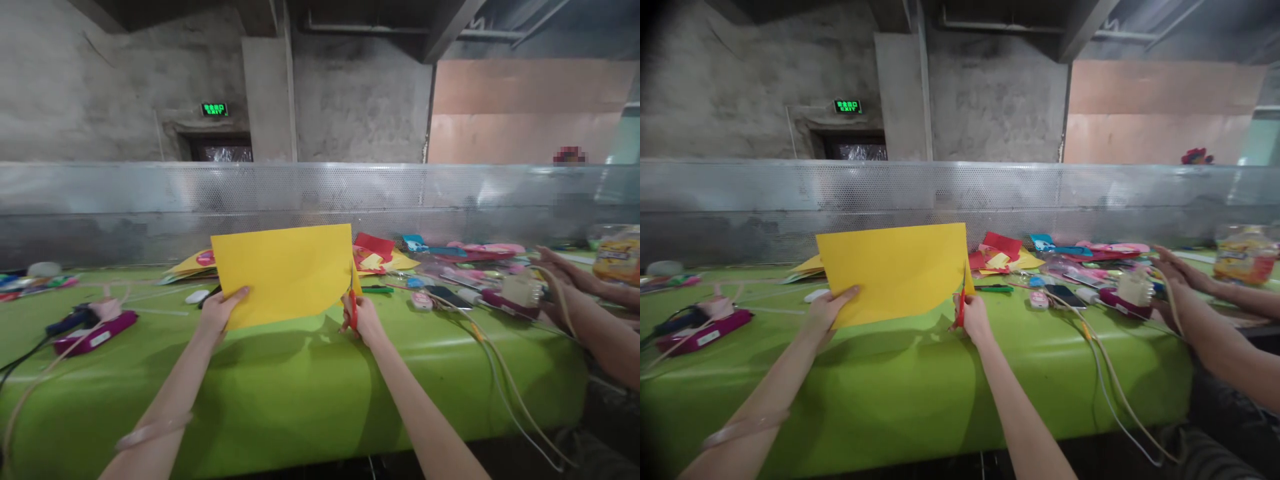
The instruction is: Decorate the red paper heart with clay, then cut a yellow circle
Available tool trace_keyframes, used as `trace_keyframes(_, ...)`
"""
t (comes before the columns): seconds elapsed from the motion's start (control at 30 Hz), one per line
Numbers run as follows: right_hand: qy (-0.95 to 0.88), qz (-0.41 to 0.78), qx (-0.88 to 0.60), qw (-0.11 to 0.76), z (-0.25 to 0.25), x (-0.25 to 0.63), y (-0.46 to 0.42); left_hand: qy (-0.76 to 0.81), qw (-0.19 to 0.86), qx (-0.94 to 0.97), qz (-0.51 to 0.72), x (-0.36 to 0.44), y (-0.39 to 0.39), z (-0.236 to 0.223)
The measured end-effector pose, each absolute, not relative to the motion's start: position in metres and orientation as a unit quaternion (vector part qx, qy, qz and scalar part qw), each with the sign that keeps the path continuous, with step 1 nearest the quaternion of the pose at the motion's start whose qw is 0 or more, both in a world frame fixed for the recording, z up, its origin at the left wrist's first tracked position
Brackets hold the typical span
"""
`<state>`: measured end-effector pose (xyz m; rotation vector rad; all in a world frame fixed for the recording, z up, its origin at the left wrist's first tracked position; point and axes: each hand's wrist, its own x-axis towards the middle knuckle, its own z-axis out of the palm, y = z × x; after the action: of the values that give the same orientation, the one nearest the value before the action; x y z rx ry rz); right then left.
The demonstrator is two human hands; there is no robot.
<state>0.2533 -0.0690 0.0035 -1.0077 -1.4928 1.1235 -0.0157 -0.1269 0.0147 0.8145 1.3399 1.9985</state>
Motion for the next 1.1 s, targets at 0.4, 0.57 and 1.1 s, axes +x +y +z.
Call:
trace_keyframes(0.4, -0.666, 0.413, -0.431, 0.447, 0.011, 0.27, -0.063, 0.48, 0.325, 0.314, 0.752, -0.018, -0.124, 0.011)
trace_keyframes(0.57, -0.698, 0.39, -0.417, 0.431, 0.017, 0.275, -0.06, 0.491, 0.335, 0.327, 0.735, -0.018, -0.127, 0.013)
trace_keyframes(1.1, -0.738, 0.37, -0.411, 0.387, 0.029, 0.297, -0.057, 0.513, 0.327, 0.346, 0.715, -0.014, -0.13, 0.014)
